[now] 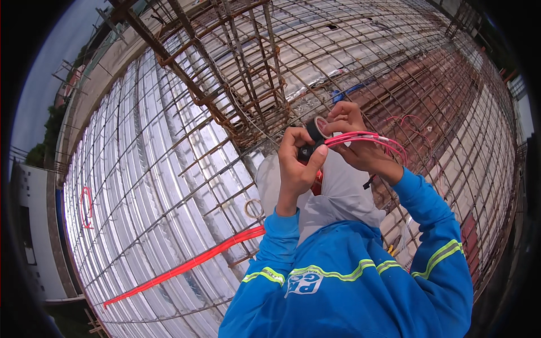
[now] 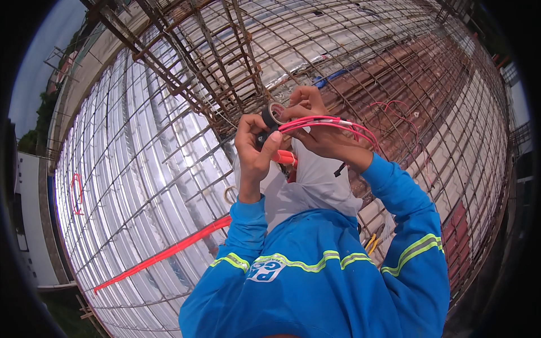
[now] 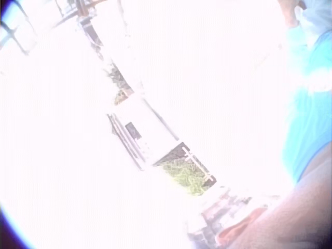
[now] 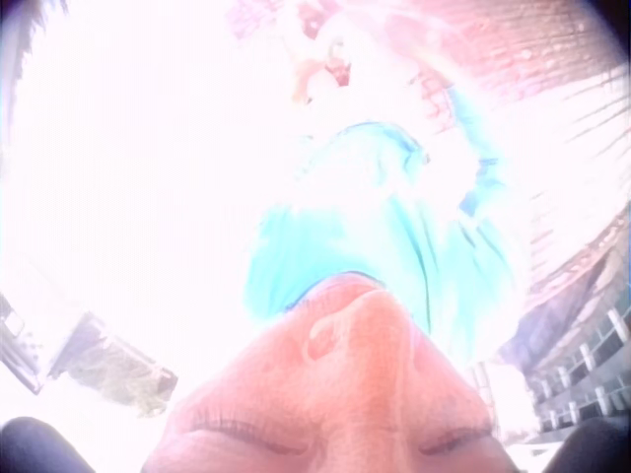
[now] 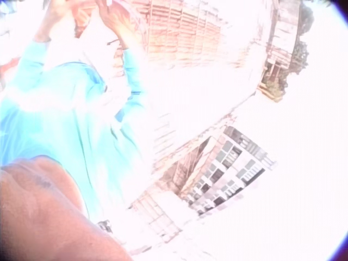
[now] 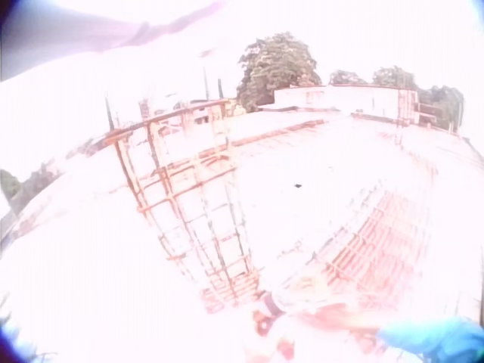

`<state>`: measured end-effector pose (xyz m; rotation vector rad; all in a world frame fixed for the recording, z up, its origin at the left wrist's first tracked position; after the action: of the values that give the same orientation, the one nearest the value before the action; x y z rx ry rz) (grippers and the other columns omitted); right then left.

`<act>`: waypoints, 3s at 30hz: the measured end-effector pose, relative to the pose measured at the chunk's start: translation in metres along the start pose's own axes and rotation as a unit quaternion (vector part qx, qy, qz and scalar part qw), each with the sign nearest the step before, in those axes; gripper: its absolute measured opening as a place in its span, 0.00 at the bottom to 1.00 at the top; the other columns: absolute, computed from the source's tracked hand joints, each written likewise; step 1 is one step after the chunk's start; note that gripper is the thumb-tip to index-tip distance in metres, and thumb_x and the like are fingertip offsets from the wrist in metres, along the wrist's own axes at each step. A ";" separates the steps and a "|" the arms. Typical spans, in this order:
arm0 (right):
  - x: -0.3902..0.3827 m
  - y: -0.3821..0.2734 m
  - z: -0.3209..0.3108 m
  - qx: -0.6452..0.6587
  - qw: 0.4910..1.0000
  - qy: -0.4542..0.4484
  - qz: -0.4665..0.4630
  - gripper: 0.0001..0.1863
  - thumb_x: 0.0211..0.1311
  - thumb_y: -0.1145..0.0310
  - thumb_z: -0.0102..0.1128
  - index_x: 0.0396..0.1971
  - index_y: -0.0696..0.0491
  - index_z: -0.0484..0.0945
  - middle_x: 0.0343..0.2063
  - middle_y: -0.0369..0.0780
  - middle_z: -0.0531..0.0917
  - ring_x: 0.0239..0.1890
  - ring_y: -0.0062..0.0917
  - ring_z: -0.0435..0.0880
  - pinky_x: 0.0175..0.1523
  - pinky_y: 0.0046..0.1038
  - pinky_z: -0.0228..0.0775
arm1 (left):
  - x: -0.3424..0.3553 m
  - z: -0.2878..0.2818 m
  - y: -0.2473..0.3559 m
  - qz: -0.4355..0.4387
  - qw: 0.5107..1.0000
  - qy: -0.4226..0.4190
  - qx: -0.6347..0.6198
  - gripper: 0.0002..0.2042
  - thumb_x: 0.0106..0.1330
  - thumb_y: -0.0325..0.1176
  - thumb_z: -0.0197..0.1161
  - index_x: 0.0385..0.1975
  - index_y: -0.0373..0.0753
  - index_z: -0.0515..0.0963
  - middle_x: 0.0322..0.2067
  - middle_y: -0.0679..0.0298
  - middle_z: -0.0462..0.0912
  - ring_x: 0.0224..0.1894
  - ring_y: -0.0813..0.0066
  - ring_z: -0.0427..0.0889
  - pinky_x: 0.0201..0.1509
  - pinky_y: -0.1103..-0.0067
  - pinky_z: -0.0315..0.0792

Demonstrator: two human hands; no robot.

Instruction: The recorder is securing electrical conduits with tape and wire on a construction site.

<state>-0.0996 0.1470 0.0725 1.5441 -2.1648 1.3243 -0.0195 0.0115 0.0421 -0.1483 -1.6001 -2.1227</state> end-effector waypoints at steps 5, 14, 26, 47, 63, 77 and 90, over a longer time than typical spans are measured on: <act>-0.007 -0.002 0.002 0.040 0.998 -0.045 -0.032 0.13 0.54 0.67 0.61 0.38 0.54 0.74 0.46 0.44 0.67 0.46 0.34 0.70 0.53 0.36 0.65 | 0.001 0.001 0.009 0.083 0.990 -0.024 0.110 0.15 0.57 0.31 0.65 0.41 0.36 0.70 0.27 0.64 0.75 0.26 0.81 0.72 0.29 0.85 0.66; -0.012 0.008 0.008 0.205 0.973 -0.031 0.103 0.25 0.51 0.61 0.63 0.47 0.57 0.71 0.36 0.41 0.72 0.37 0.29 0.73 0.44 0.29 0.66 | -0.003 0.022 0.015 0.169 0.922 0.042 0.347 0.09 0.61 0.31 0.61 0.38 0.35 0.80 0.26 0.60 0.74 0.27 0.69 0.76 0.30 0.78 0.69; -0.023 0.002 0.010 0.202 0.967 -0.099 0.122 0.29 0.45 0.56 0.65 0.45 0.59 0.70 0.37 0.40 0.73 0.39 0.26 0.76 0.42 0.28 0.69 | 0.003 0.015 -0.001 0.130 0.950 0.059 0.279 0.11 0.63 0.34 0.61 0.31 0.31 0.79 0.27 0.62 0.77 0.27 0.77 0.74 0.28 0.83 0.66; -0.067 -0.071 -0.014 -0.033 0.980 0.124 0.153 0.09 0.48 0.73 0.62 0.32 0.57 0.78 0.51 0.51 0.69 0.56 0.33 0.64 0.58 0.36 0.59 | 0.010 0.010 -0.027 -0.012 0.988 -0.126 0.087 0.18 0.55 0.37 0.69 0.40 0.31 0.76 0.33 0.62 0.80 0.34 0.79 0.78 0.38 0.83 0.73; -0.075 -0.057 -0.008 -0.117 0.992 0.037 -0.040 0.07 0.53 0.75 0.58 0.31 0.62 0.75 0.38 0.48 0.77 0.37 0.38 0.76 0.43 0.35 0.67 | 0.006 0.015 -0.025 -0.050 0.984 0.153 0.078 0.20 0.62 0.32 0.61 0.08 0.37 0.65 0.11 0.71 0.68 0.16 0.89 0.60 0.19 0.84 0.55; -0.035 0.000 0.004 0.037 0.987 0.141 0.073 0.14 0.56 0.75 0.59 0.44 0.53 0.77 0.53 0.42 0.65 0.49 0.32 0.72 0.50 0.33 0.69 | 0.023 -0.001 -0.031 -0.113 0.971 -0.152 -0.144 0.30 0.63 0.66 0.35 0.40 0.40 0.59 0.30 0.63 0.74 0.34 0.78 0.72 0.38 0.83 0.66; -0.026 0.059 0.011 0.303 0.906 0.088 0.284 0.13 0.58 0.66 0.60 0.37 0.59 0.75 0.39 0.39 0.77 0.42 0.20 0.76 0.47 0.23 0.69 | 0.048 0.022 -0.034 0.163 0.938 0.042 0.302 0.11 0.54 0.34 0.66 0.36 0.38 0.81 0.31 0.61 0.80 0.33 0.65 0.80 0.38 0.76 0.73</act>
<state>-0.1329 0.1604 0.0174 0.8642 -2.2922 2.3937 -0.0812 0.0240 0.0362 -0.1055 -1.9399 -1.3060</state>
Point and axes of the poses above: each hand's wrist, its own x-axis towards the middle knuckle, its own z-axis out of the palm, y = z × x, the point moved 3 cm from there along x, towards the middle knuckle
